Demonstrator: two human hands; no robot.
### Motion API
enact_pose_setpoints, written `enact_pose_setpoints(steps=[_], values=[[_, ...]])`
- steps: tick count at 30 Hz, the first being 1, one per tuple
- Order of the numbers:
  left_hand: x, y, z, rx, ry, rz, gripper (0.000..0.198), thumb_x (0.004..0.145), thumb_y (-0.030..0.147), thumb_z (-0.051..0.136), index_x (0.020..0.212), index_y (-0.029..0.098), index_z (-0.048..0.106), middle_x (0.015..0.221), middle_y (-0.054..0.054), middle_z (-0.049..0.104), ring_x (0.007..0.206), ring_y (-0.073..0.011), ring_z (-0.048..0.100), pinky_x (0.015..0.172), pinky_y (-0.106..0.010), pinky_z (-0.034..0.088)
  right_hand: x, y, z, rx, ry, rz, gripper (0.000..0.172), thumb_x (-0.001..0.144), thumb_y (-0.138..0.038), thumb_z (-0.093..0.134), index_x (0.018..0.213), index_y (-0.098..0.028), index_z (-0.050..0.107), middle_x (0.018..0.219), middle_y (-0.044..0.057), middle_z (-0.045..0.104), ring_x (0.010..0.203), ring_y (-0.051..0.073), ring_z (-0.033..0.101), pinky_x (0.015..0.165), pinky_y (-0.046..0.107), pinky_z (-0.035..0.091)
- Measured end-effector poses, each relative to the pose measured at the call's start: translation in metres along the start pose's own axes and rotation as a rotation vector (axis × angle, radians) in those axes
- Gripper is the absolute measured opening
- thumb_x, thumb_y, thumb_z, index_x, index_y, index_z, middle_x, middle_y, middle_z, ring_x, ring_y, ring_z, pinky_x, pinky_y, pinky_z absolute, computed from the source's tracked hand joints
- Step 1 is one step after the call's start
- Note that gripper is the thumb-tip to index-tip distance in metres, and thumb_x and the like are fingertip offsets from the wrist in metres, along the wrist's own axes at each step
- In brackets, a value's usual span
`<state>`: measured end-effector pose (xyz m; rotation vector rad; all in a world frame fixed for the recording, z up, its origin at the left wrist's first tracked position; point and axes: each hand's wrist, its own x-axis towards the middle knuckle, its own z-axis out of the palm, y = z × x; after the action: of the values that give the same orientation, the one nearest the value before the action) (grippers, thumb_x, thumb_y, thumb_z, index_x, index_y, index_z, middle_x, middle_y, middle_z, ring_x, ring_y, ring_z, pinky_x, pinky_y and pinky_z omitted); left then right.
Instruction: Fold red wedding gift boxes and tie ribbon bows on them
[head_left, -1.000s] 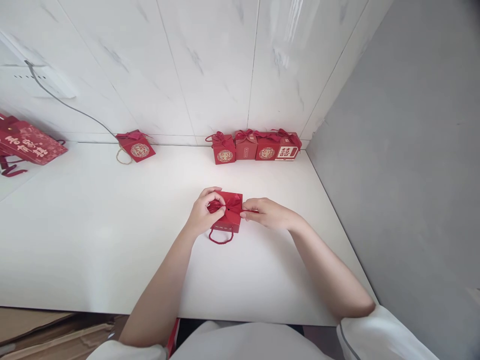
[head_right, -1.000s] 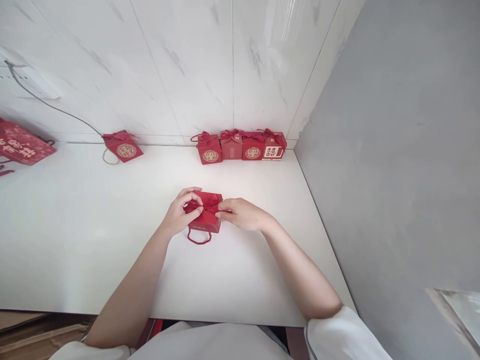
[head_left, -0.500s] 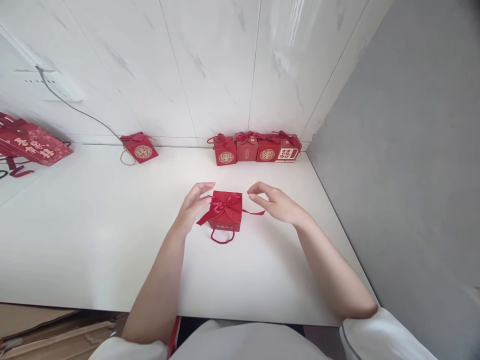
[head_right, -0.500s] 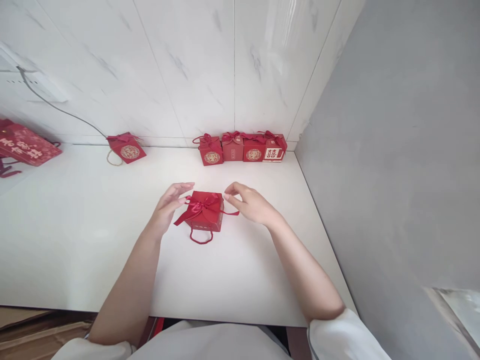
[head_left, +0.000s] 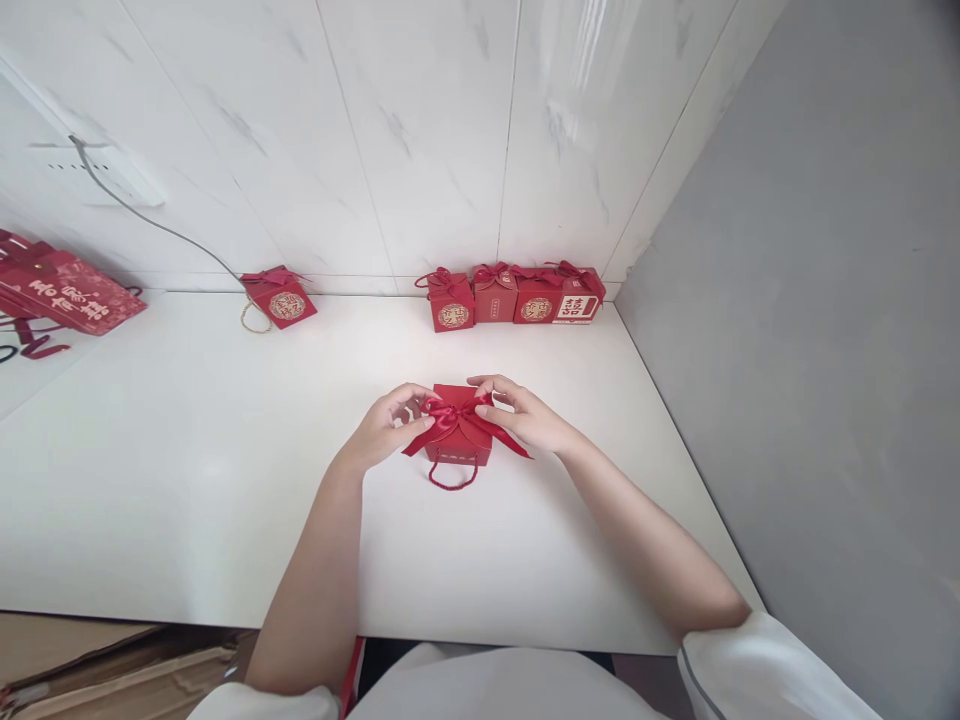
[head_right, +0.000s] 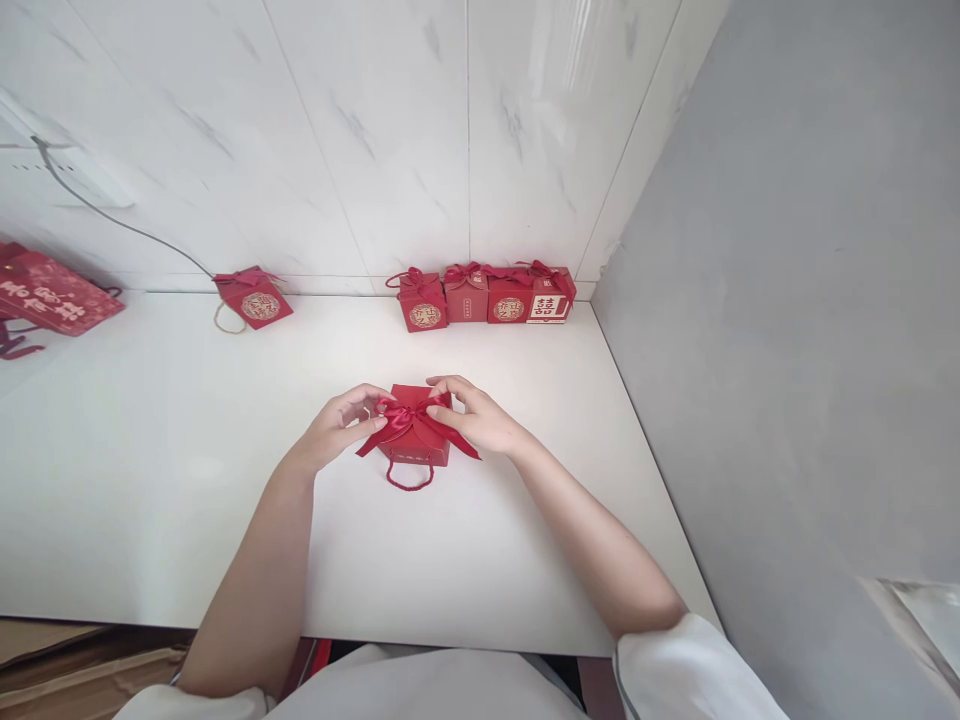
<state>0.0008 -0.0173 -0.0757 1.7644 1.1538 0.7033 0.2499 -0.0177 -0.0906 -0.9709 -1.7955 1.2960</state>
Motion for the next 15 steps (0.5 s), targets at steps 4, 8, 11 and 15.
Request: enact_pose_setpoints(steps=[4,8,11,15], values=[[0.003,-0.001,0.008,0.046,0.101,0.055,0.022,0.080,0.038,0.066,0.093,0.020,0.066,0.093,-0.003,0.061,0.076,-0.0141,0.053,0.069,-0.028,0.041,0.001,0.002,0.001,-0.009,0.028,0.010,0.022,0.087,-0.042,0.058,0.084,-0.021,0.057,0.128,0.007,0.054,0.124,0.021,0.047,0.106,0.040,0.032],[0.005,-0.001,0.019,-0.081,0.149,0.030,0.024,0.085,0.039,0.057,0.076,0.017,0.063,0.078,-0.002,0.058,0.073,-0.0144,0.052,0.069,-0.028,0.041,0.003,0.007,0.001,0.018,0.026,0.025,0.028,0.088,-0.045,0.055,0.078,-0.020,0.057,0.129,0.007,0.053,0.117,0.021,0.052,0.102,0.039,0.035],[0.007,-0.003,0.019,-0.172,0.154,-0.022,0.029,0.087,0.035,0.051,0.066,0.017,0.059,0.070,-0.001,0.056,0.073,-0.0150,0.053,0.073,-0.028,0.041,0.004,0.010,-0.001,0.029,0.032,0.059,0.030,0.088,-0.047,0.055,0.076,-0.019,0.057,0.130,0.006,0.053,0.116,0.021,0.052,0.101,0.039,0.035],[0.009,-0.007,0.015,-0.144,0.187,-0.042,0.030,0.085,0.027,0.045,0.059,0.017,0.053,0.065,-0.001,0.053,0.070,-0.0144,0.050,0.072,-0.028,0.038,0.004,0.010,-0.003,0.040,0.049,0.076,0.031,0.088,-0.047,0.055,0.074,-0.019,0.057,0.127,0.006,0.053,0.113,0.020,0.052,0.100,0.037,0.035]])
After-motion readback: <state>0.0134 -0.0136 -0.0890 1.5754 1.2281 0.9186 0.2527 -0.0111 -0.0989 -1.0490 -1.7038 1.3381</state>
